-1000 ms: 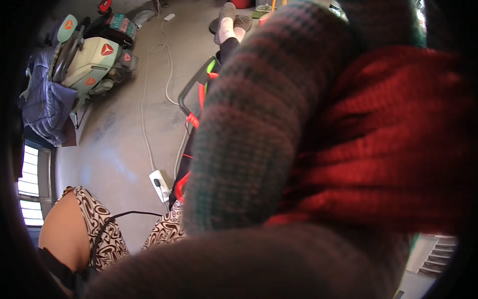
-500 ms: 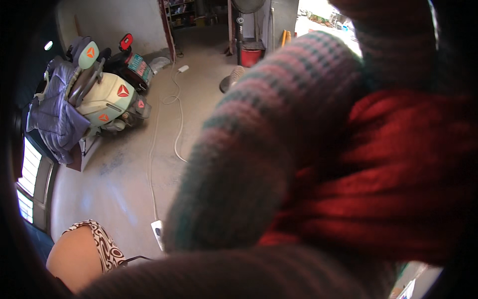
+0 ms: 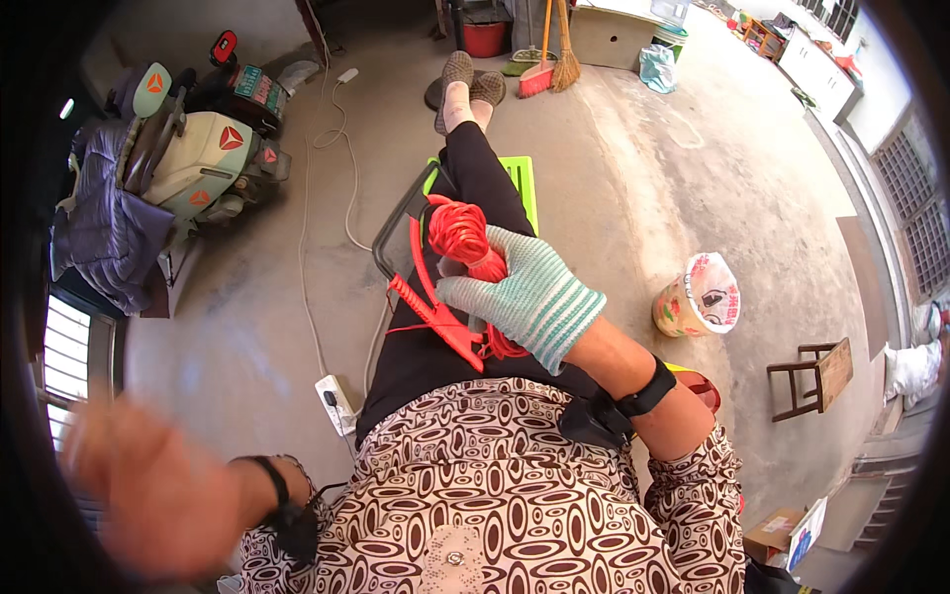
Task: Winding red rope around a black frame while sitting on a stool.
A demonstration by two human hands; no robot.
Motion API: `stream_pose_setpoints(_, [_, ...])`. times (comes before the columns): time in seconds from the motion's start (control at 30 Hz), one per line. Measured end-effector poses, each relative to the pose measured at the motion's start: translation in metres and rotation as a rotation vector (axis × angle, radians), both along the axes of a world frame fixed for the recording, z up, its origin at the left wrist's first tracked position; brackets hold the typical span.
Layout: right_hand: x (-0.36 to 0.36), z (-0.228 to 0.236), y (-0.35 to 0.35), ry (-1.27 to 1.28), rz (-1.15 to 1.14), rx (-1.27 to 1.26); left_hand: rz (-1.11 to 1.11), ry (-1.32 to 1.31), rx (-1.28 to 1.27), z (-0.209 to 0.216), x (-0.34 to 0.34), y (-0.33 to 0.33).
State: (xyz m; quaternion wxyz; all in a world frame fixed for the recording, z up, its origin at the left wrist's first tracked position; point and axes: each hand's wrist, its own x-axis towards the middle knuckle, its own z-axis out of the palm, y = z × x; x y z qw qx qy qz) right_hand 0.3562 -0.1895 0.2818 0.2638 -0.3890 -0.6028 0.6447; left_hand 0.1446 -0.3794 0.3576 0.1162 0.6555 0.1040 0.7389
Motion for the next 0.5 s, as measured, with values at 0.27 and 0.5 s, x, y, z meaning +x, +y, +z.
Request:
stream_pose_setpoints(0.27, [0.006,-0.001,0.009,0.294,0.066,-0.066,-0.562,0.056,-1.275,-0.145,0.038,0.121])
stream_pose_setpoints(0.5, [0.029,-0.048,0.032,-0.178,-0.262,0.346,-0.144,0.270,-1.349,-0.162,0.010,0.117])
